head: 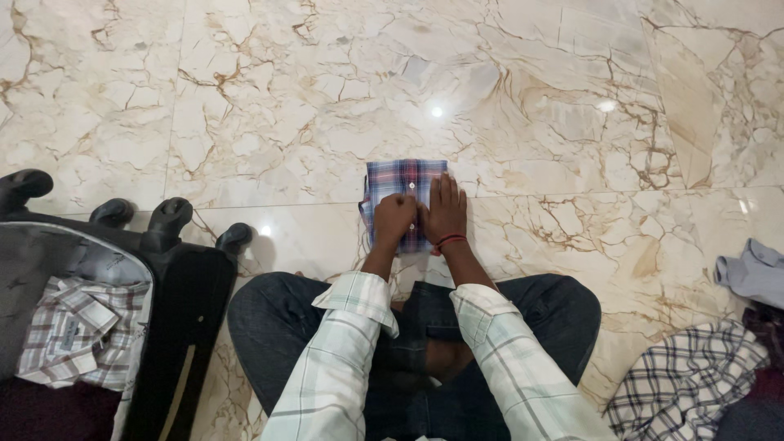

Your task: The person folds a plaid shirt on the floor and then places it into a suitcase alongside other folded garments.

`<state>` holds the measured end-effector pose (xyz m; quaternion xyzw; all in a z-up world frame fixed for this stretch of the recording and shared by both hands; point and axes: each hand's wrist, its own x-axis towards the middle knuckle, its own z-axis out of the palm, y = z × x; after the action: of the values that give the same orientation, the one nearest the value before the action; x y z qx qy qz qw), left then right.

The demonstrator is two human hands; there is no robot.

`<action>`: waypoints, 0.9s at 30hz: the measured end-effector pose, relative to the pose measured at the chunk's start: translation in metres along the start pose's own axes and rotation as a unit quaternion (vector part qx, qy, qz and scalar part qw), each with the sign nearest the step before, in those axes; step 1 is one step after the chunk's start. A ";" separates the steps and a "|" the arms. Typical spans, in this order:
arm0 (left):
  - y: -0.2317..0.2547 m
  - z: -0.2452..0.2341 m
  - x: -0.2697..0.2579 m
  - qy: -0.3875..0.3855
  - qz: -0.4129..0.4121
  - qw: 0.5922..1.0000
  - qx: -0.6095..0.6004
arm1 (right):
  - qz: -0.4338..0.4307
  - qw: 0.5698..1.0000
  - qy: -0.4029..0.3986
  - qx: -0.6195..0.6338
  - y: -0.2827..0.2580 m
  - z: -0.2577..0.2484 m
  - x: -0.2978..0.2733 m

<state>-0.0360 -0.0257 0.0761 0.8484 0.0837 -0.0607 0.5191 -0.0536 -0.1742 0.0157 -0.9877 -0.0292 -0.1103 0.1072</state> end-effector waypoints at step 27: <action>-0.066 0.028 0.038 -0.136 -0.092 0.888 -0.429 | 0.009 0.982 0.052 0.180 0.014 0.021 -0.014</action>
<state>-0.0128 -0.0179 -0.0007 0.5150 0.1081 -0.1810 0.8309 -0.0612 -0.1839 -0.0101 -0.9454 -0.0345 -0.1536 0.2854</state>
